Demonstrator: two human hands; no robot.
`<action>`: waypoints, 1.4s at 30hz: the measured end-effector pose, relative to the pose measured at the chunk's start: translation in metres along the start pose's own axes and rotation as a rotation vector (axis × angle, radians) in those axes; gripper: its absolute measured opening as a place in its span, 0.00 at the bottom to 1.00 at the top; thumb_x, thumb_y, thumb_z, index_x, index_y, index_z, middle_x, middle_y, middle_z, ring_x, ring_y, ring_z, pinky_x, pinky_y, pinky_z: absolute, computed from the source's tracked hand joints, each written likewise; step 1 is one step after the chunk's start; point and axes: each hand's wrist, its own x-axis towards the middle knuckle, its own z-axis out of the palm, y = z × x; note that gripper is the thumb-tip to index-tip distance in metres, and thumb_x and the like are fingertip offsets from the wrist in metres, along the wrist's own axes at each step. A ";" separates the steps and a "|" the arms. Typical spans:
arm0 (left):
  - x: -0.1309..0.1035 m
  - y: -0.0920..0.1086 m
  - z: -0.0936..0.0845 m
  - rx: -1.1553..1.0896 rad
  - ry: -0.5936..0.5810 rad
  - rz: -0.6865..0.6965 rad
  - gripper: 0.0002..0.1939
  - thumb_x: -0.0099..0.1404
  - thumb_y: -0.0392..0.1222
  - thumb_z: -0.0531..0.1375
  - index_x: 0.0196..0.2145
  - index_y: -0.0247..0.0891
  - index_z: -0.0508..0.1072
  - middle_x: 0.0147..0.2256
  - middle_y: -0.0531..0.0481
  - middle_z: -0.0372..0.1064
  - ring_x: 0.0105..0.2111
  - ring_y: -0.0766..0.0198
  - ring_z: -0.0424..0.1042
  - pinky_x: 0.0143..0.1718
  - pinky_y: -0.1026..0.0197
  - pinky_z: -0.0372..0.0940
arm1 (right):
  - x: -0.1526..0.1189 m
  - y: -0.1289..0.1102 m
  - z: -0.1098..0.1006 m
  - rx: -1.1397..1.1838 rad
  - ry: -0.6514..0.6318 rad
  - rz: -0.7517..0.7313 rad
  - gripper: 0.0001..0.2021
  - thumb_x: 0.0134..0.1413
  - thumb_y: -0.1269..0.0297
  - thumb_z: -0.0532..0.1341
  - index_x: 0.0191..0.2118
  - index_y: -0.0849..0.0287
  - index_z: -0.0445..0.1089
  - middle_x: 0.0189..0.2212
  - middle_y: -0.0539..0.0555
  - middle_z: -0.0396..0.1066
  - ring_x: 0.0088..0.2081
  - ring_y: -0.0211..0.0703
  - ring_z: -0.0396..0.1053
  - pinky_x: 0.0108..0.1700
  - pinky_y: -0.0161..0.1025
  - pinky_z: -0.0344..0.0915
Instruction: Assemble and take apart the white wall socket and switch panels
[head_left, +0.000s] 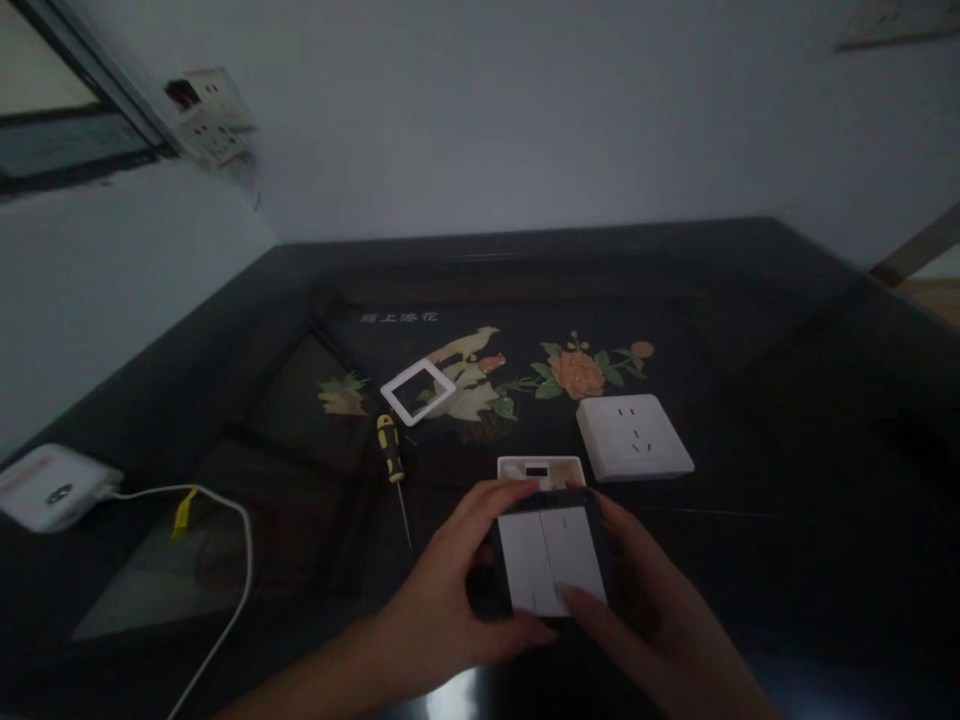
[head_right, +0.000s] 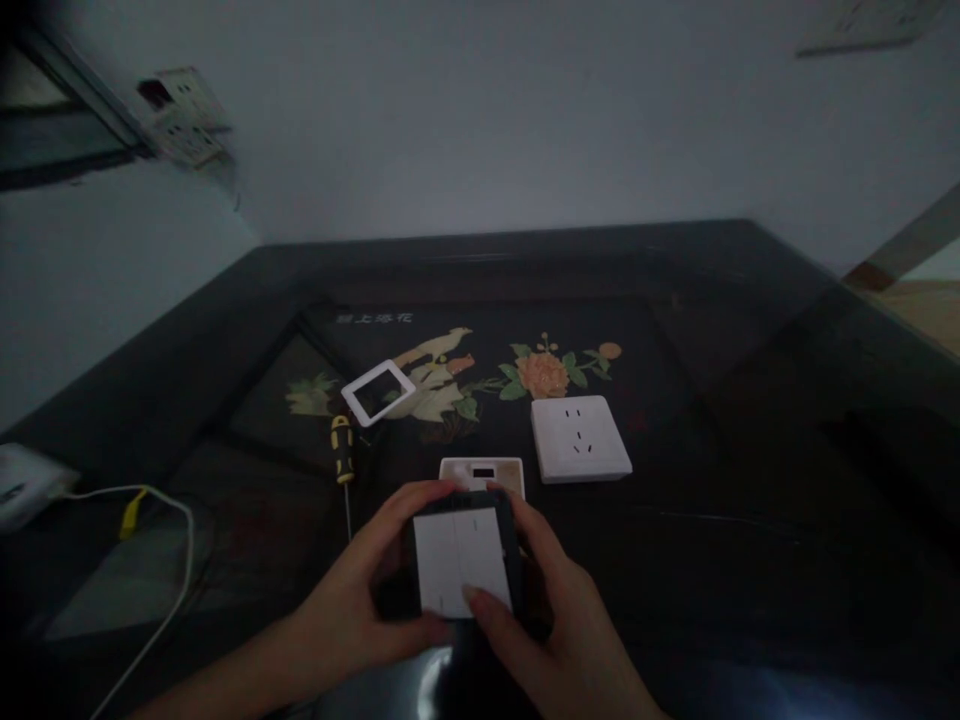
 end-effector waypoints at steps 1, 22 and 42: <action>-0.001 -0.001 0.000 0.090 -0.007 0.030 0.51 0.51 0.36 0.73 0.63 0.67 0.52 0.64 0.51 0.52 0.61 0.48 0.63 0.57 0.48 0.69 | 0.000 0.003 0.000 -0.047 -0.002 -0.017 0.28 0.60 0.55 0.61 0.64 0.52 0.60 0.61 0.60 0.67 0.59 0.52 0.69 0.58 0.51 0.69; 0.025 -0.003 -0.087 0.508 0.675 0.166 0.36 0.58 0.49 0.65 0.62 0.40 0.60 0.60 0.39 0.63 0.59 0.45 0.64 0.61 0.43 0.59 | 0.013 -0.043 -0.039 -0.360 0.168 -0.304 0.13 0.58 0.59 0.58 0.24 0.55 0.71 0.29 0.52 0.76 0.32 0.42 0.76 0.34 0.37 0.73; -0.005 -0.063 -0.179 0.900 0.506 -0.325 0.39 0.56 0.57 0.63 0.58 0.28 0.65 0.56 0.31 0.68 0.56 0.41 0.67 0.58 0.44 0.60 | 0.057 0.005 -0.025 -1.211 -0.126 -0.538 0.39 0.48 0.69 0.68 0.67 0.51 0.58 0.67 0.63 0.57 0.66 0.65 0.57 0.61 0.64 0.62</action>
